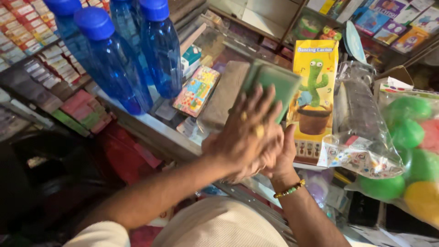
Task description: The person handles, wipes with a cloth, and rearranges various wallets and boxed items on a glass counter, eventually gathering several wallets into a stack by hand.
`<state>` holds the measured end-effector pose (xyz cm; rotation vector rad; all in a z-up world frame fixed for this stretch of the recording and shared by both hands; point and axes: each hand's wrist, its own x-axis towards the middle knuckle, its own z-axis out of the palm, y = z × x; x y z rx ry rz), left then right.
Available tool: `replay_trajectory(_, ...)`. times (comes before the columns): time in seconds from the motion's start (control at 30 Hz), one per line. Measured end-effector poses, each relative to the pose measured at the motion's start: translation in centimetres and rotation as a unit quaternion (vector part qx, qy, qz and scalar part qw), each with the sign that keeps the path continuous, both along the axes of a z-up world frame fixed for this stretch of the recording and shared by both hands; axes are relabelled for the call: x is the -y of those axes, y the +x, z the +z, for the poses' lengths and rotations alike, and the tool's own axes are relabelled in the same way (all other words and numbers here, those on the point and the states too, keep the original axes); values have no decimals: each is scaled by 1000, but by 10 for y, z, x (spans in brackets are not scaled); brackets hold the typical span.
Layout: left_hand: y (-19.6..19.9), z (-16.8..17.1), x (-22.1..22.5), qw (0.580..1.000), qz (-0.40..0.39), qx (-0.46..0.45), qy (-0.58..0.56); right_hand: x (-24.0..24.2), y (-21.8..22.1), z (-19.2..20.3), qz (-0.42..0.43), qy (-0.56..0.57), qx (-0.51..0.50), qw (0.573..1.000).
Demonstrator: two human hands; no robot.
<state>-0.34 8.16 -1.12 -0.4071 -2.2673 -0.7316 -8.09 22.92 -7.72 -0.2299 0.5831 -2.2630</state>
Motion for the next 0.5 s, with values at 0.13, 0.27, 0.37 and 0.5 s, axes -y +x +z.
replay_trajectory(0.13, -64, 22, 29, 987, 150, -51, -20, -4, 25, -19, -42, 113, -49, 991)
replay_trajectory(0.27, -77, 27, 34, 990, 138, -17, 2, 6, 51, -9, 29, 79, -68, 994)
replay_trajectory(0.37, -13, -8, -16, 987, 101, 17, -124, 10, 49, 10, -6, 59, -19, 998)
replay_trajectory(0.5, -10, -12, -21, 994, 90, -14, 51, -1, 40, -6, -11, 68, -79, 995)
